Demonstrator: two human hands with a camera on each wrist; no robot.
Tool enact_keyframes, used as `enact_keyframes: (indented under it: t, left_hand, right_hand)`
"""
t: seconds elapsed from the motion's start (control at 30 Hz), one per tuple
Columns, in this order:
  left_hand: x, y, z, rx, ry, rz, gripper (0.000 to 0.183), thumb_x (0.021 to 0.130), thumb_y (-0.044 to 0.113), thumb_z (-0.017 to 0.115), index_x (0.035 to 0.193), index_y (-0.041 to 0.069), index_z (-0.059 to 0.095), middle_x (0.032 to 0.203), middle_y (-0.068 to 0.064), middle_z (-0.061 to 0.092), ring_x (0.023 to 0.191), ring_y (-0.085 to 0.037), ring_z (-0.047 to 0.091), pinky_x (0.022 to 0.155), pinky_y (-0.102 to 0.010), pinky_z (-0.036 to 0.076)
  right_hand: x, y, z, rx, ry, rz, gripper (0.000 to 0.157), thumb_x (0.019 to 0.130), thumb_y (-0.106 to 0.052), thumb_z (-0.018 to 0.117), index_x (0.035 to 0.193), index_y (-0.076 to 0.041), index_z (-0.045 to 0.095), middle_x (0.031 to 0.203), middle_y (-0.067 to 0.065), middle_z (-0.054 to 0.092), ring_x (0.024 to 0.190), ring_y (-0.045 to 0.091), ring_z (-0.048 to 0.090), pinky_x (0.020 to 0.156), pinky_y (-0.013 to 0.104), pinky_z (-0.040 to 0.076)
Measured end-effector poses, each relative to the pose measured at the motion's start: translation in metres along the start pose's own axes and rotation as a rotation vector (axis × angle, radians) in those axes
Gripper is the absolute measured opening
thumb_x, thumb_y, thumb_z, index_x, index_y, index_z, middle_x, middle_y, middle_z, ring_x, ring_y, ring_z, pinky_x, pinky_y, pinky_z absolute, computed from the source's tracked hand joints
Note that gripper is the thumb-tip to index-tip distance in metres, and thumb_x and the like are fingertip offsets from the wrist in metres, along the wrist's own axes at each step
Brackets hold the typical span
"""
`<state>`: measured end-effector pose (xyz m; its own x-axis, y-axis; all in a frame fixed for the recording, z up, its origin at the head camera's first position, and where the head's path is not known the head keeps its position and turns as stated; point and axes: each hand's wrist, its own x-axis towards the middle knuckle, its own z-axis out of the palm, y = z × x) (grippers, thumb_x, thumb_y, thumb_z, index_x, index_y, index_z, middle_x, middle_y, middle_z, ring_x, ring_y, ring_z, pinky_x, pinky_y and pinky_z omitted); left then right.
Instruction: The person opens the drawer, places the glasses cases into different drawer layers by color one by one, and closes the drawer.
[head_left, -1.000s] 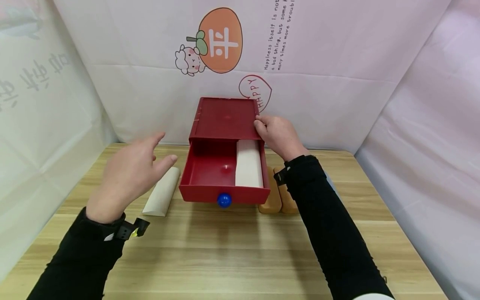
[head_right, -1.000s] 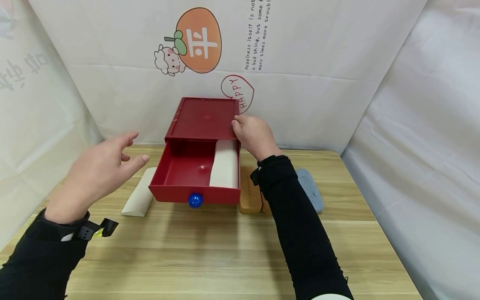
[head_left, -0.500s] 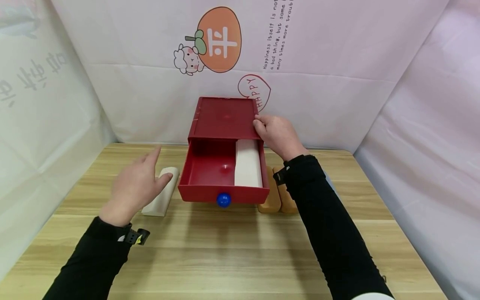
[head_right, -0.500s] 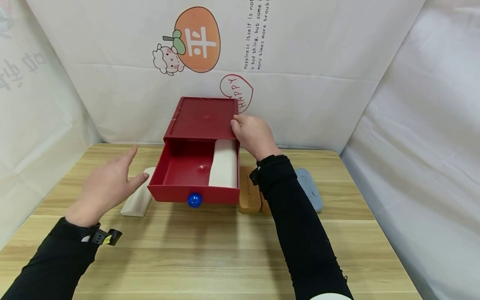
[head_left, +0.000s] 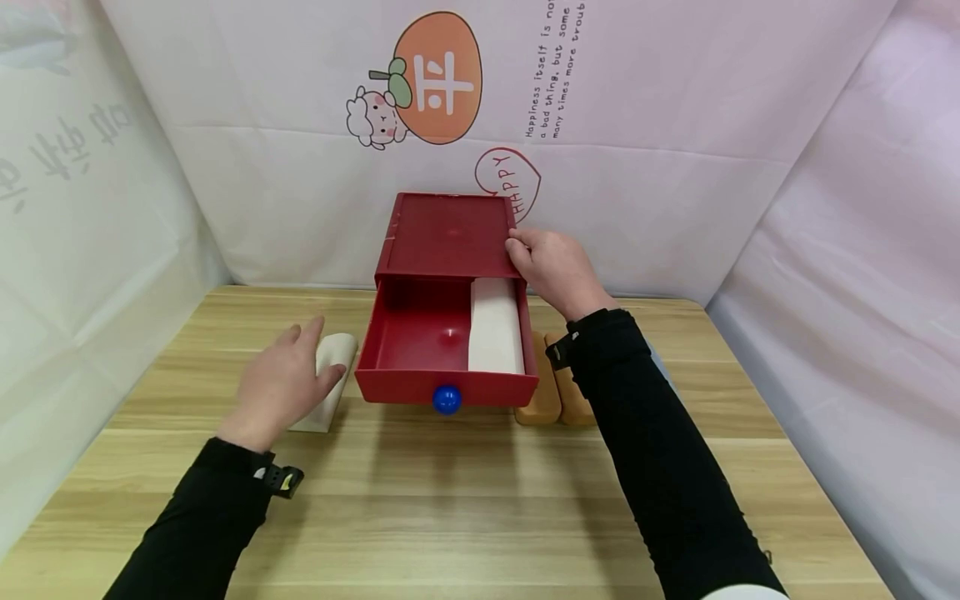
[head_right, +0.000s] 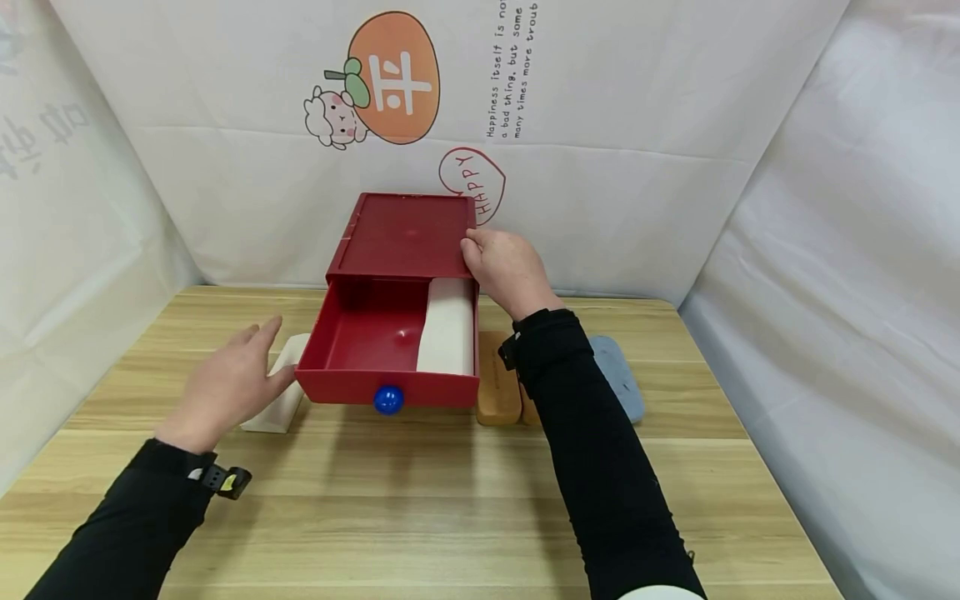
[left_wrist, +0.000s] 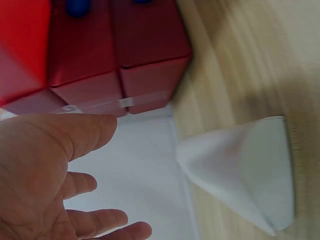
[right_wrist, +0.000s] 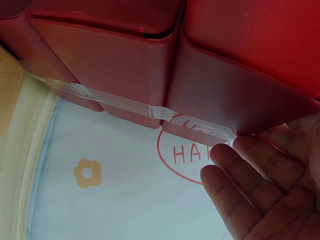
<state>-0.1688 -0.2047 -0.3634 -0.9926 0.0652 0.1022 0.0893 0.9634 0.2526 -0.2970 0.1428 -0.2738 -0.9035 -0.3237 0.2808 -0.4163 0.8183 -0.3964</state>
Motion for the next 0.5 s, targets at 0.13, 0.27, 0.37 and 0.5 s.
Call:
enact_keyframes:
  t: [0.13,0.27,0.37,0.5]
  left_hand:
    - [0.001,-0.004,0.010,-0.011,-0.015,-0.016,0.080,0.092,0.038,0.060,0.151,-0.004,0.026,0.143,-0.040,0.036,0.123,-0.056,0.042,0.094,-0.066,0.043]
    - [0.002,-0.008,0.019,-0.011,-0.029,-0.036,0.081,0.091,0.037,0.061,0.150,-0.005,0.027,0.143,-0.041,0.035,0.121,-0.058,0.042,0.094,-0.067,0.043]
    - [0.003,-0.010,0.025,-0.007,-0.043,-0.049,0.081,0.091,0.037,0.061,0.150,-0.005,0.027,0.143,-0.041,0.035,0.122,-0.059,0.041,0.094,-0.068,0.043]
    - [0.003,-0.013,0.032,0.001,-0.047,-0.056,0.081,0.090,0.038,0.062,0.149,-0.005,0.028,0.143,-0.041,0.035,0.121,-0.059,0.041,0.094,-0.067,0.043]
  right_hand:
    - [0.000,0.000,0.000,0.001,-0.002,-0.002,0.049,0.102,-0.041,0.039,0.141,-0.016,0.054,0.136,0.006,0.060,0.118,0.022,0.056,0.101,0.040,0.046]
    - [0.000,0.000,0.000,0.003,-0.003,-0.001,0.049,0.102,-0.041,0.039,0.142,-0.016,0.054,0.137,0.006,0.059,0.118,0.022,0.056,0.100,0.039,0.047]
    - [0.000,0.001,0.000,0.003,-0.003,-0.002,0.049,0.102,-0.041,0.039,0.142,-0.016,0.054,0.137,0.006,0.059,0.119,0.022,0.056,0.100,0.039,0.047]
    - [0.000,0.001,0.000,0.008,0.002,-0.008,0.049,0.102,-0.040,0.040,0.142,-0.015,0.054,0.137,0.006,0.059,0.118,0.022,0.056,0.098,0.038,0.048]
